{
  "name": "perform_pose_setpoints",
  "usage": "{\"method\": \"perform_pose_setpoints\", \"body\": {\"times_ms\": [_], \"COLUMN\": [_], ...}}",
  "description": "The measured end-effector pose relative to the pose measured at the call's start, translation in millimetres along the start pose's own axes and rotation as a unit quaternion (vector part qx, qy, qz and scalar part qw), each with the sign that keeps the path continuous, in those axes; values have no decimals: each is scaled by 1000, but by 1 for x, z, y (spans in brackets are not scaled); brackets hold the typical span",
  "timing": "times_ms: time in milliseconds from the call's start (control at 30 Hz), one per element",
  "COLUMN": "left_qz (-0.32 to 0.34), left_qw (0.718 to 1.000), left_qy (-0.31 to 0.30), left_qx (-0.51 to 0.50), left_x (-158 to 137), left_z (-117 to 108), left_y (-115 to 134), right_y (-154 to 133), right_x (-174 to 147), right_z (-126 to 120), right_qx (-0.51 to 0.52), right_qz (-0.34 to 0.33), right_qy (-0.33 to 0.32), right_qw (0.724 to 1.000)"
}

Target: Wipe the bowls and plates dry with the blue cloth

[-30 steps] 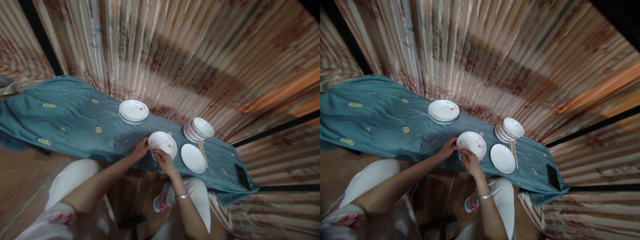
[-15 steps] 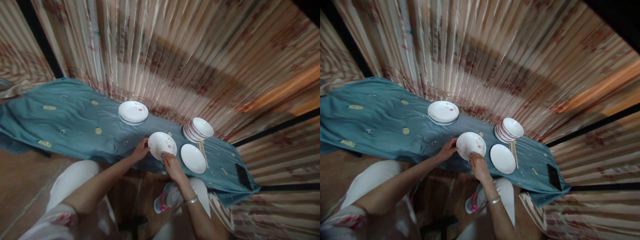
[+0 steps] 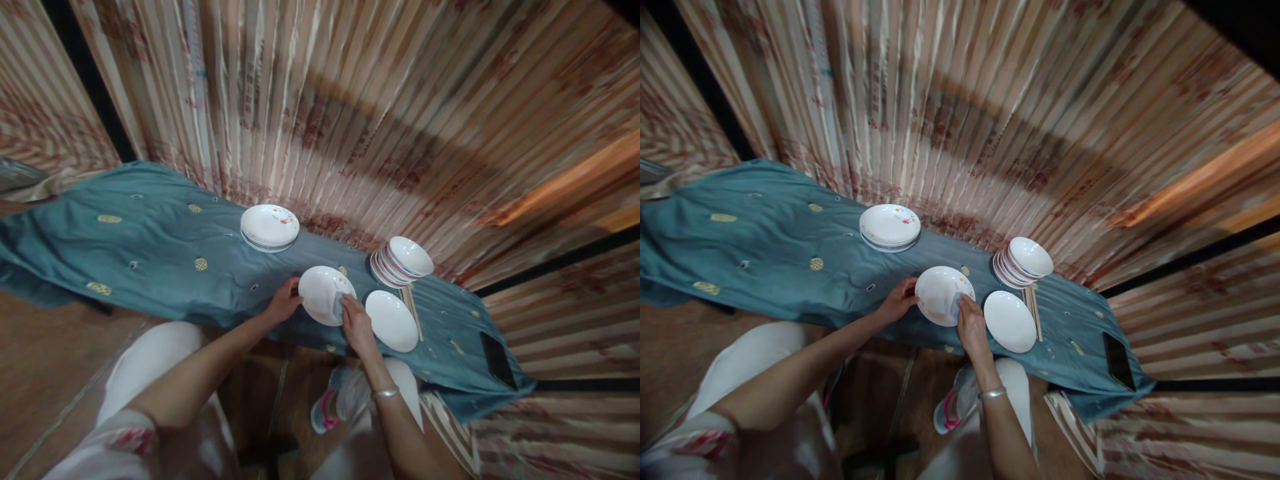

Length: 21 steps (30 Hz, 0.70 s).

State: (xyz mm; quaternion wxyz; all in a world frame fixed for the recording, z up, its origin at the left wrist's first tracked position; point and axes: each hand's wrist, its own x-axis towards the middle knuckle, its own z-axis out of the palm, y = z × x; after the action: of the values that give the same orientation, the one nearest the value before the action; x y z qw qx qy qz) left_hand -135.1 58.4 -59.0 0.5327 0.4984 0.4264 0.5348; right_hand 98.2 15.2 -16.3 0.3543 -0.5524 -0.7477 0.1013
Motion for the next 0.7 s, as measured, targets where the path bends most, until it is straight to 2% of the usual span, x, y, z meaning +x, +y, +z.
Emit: {"method": "perform_pose_setpoints", "body": {"times_ms": [100, 167, 233, 300, 367, 433, 500, 700], "left_qz": [1, 1, 1, 2, 4, 6, 8, 3], "left_qw": [1000, 1000, 1000, 1000, 1000, 1000, 1000, 1000], "left_qy": [1, 2, 3, 5, 6, 7, 10, 15], "left_qx": [-3, -3, 0, 4, 7, 8, 7, 12], "left_x": [-1, 0, 0, 0, 0, 0, 0, -1], "left_z": [1, 1, 1, 2, 2, 3, 3, 4], "left_y": [3, 5, 6, 7, 8, 9, 10, 14], "right_y": [3, 3, 1, -2, -4, -4, -4, 0], "right_x": [5, 6, 2, -6, -14, -21, -26, -29], "right_z": [-7, -15, -23, -29, -31, -29, -24, -13], "right_qx": [151, 264, 368, 438, 466, 464, 435, 197], "right_qz": [101, 192, 269, 309, 323, 331, 337, 303], "right_qy": [63, 95, 105, 91, 59, 38, 44, 105], "right_qw": [981, 940, 884, 839, 822, 821, 834, 927]}}
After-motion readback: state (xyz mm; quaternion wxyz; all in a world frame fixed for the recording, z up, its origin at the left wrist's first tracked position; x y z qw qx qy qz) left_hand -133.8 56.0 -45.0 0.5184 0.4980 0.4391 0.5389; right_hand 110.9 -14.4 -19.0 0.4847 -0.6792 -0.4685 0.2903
